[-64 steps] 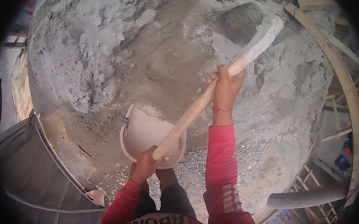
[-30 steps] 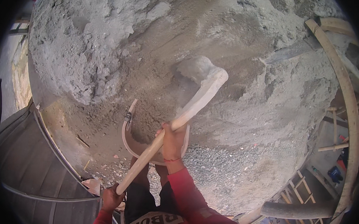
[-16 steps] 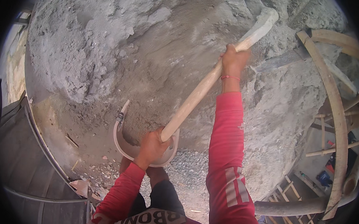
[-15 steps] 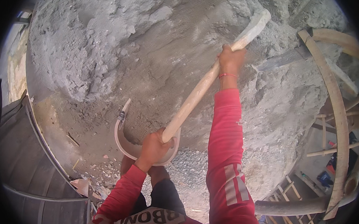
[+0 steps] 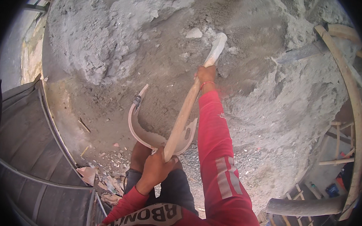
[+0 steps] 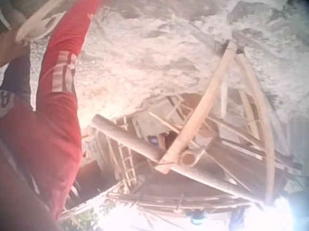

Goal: The person scoops concrete from a pile into a pink basin using a shovel, then carries the basin to a wooden formwork and pours the concrete inside. The person repeats this process multiple times.

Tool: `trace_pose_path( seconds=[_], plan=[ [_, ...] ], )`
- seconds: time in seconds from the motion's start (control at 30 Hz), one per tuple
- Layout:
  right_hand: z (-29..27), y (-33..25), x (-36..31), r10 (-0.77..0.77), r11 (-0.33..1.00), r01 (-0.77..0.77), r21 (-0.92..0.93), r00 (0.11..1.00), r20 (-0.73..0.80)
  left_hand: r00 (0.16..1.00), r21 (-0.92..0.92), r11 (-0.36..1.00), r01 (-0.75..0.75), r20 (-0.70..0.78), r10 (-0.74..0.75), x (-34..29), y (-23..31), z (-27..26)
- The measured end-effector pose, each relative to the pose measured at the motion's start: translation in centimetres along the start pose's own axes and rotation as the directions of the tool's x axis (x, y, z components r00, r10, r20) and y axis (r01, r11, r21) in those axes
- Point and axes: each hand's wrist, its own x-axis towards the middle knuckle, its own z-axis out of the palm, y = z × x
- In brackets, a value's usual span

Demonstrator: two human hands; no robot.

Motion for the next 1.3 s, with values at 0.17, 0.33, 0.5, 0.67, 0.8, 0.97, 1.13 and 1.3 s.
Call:
trace_pose_path(
  seconds=[0.17, 0.33, 0.5, 0.67, 0.8, 0.97, 1.13, 1.3],
  plan=[
    [2.7, 5.0, -5.8, 0.021, 0.974, -0.010, 0.228, 0.999, -0.047, 0.999, 0.110, 0.993, -0.032, -0.010, 0.033, -2.7, -5.4, -3.3],
    [3.1, 6.2, -18.8, 0.095, 0.897, -0.107, 0.429, 0.994, 0.049, 0.997, 0.184, 0.982, 0.048, 0.057, -0.060, -10.5, -11.5, -7.5],
    [5.0, 11.5, -29.4, 0.323, 0.788, -0.357, 0.502, 0.933, 0.158, 0.974, 0.136, 0.971, 0.198, 0.081, -0.210, -18.3, -18.1, -10.7],
    [4.8, 10.2, -30.8, 0.286, 0.798, -0.312, 0.516, 0.949, 0.132, 0.969, 0.246, 0.942, 0.229, 0.033, -0.244, -18.2, -19.8, -11.0],
    [1.9, 1.7, -23.4, 0.038, 0.797, -0.049, 0.602, 0.999, 0.031, 1.000, 0.314, 0.949, 0.025, -0.001, -0.026, -9.5, -15.9, -8.4],
    [0.8, -8.4, -10.1, -0.258, 0.880, 0.303, 0.366, 0.951, -0.168, 0.960, 0.323, 0.942, -0.093, -0.221, 0.171, 3.6, -7.1, -3.5],
    [3.6, -5.0, -2.3, -0.188, 0.973, 0.182, 0.139, 0.982, 0.025, 0.991, 0.015, 1.000, 0.012, -0.135, -0.010, 2.5, -2.8, 1.0],
    [6.0, 2.7, -3.1, 0.028, 0.990, 0.015, -0.139, 0.953, 0.300, 0.979, -0.246, 0.948, 0.203, 0.046, -0.198, -3.7, 1.6, 3.8]
  ],
)
